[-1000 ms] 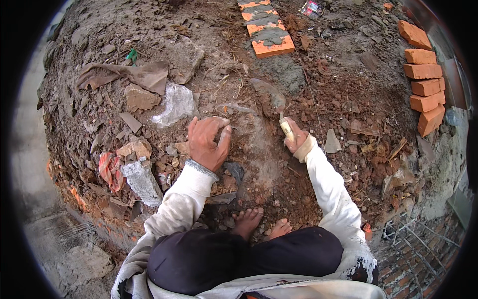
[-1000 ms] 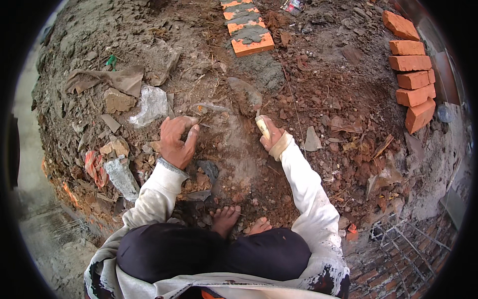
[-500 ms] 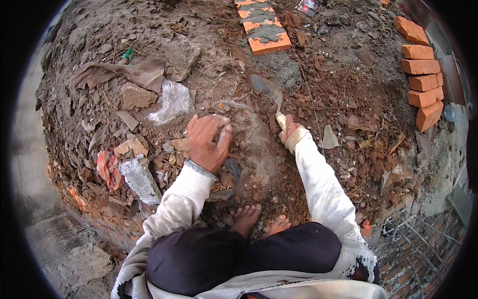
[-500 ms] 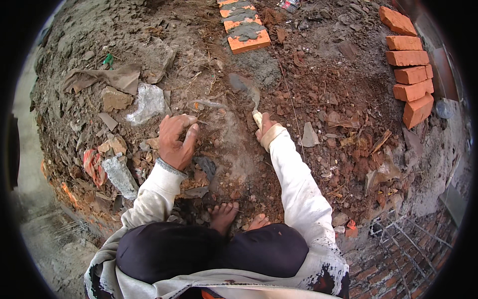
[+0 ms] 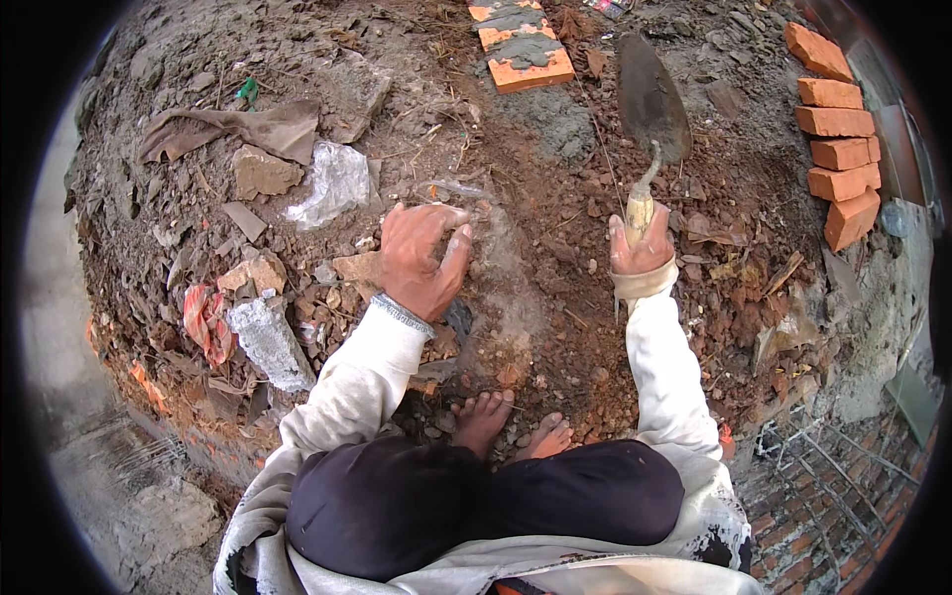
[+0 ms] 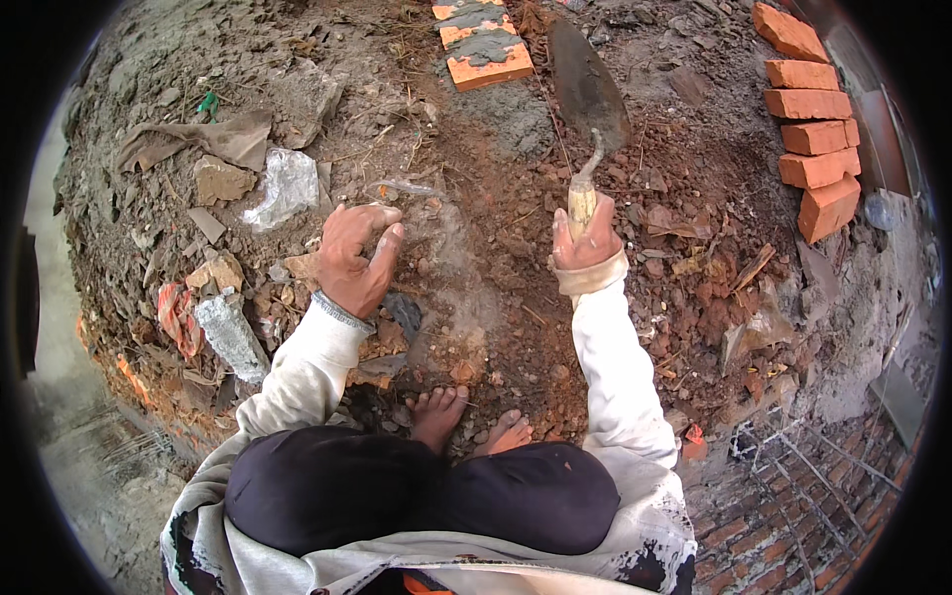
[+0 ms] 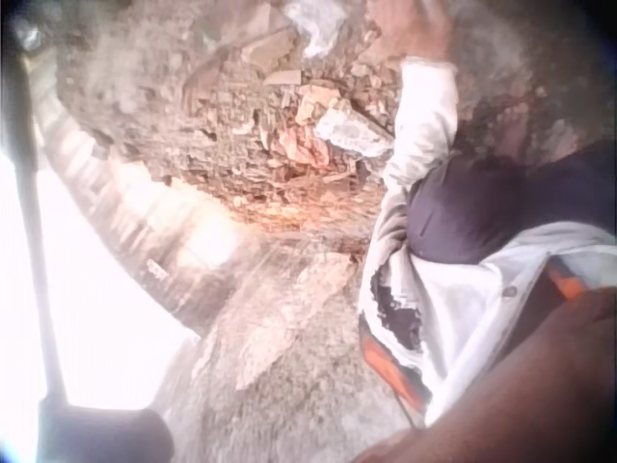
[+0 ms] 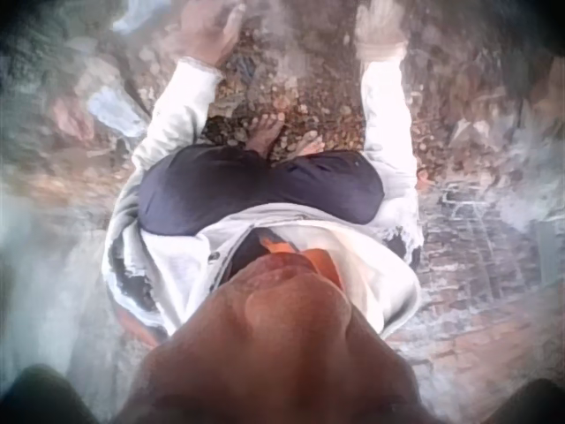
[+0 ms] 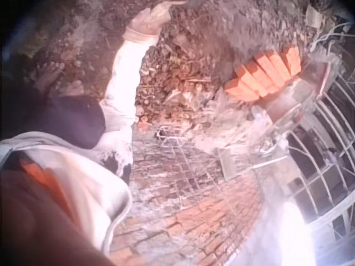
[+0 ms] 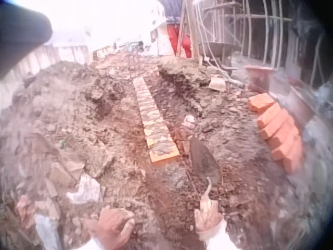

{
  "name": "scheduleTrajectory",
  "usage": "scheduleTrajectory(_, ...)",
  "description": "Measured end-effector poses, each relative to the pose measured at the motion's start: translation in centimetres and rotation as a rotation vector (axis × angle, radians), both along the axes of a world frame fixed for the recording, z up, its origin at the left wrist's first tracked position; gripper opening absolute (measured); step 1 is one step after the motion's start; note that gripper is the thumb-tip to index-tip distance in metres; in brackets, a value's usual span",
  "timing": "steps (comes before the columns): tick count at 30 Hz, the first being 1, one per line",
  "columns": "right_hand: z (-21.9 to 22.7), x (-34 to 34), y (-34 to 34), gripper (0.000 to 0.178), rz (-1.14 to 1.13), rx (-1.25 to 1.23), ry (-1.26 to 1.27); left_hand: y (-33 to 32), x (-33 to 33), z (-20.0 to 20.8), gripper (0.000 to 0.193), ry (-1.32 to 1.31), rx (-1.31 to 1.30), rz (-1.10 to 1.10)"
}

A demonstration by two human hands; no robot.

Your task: The person scoops mortar from a bucket and spreads it onto a line of bricks on the ground using a trowel. They repeatedly apply mortar to the joints between bricks and smooth the surface.

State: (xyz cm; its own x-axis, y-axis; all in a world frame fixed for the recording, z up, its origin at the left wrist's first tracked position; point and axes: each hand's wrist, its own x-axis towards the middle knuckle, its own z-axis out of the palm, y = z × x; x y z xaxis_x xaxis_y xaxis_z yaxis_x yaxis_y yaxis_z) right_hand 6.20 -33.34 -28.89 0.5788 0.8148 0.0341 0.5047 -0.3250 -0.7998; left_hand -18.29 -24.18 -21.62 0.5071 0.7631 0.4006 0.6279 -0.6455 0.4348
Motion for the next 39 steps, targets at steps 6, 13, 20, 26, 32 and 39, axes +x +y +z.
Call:
scheduleTrajectory(6,-11.6,0.6,-0.5,0.055,0.325,-0.619,0.006,-0.7,2.0,2.0,0.011,-0.051,-0.013,-0.011)
scheduleTrajectory(13,-7.6,-0.1,-13.5,0.051,0.479,-0.699,0.02,-0.6,0.9,0.2,0.011,-0.115,-0.077,0.007)
scheduleTrajectory(20,-2.0,-0.3,-5.3,0.036,-0.178,0.184,0.282,-1.7,2.0,0.1,0.011,-0.103,-0.101,-0.067)
scheduleTrajectory(26,-12.8,-2.8,-2.2,0.045,0.19,-0.489,-0.015,-2.0,1.7,0.3,0.011,-0.124,-0.099,-0.039)
scheduleTrajectory(32,-4.9,-1.1,0.1,0.03,-0.161,0.146,0.71,-2.0,-1.5,0.3,0.011,-0.103,-0.158,0.017)
scheduleTrajectory(39,-10.8,-2.8,-1.4,0.033,0.171,-0.481,0.527,-1.8,1.5,-0.3,0.014,-0.177,-0.133,-0.072)
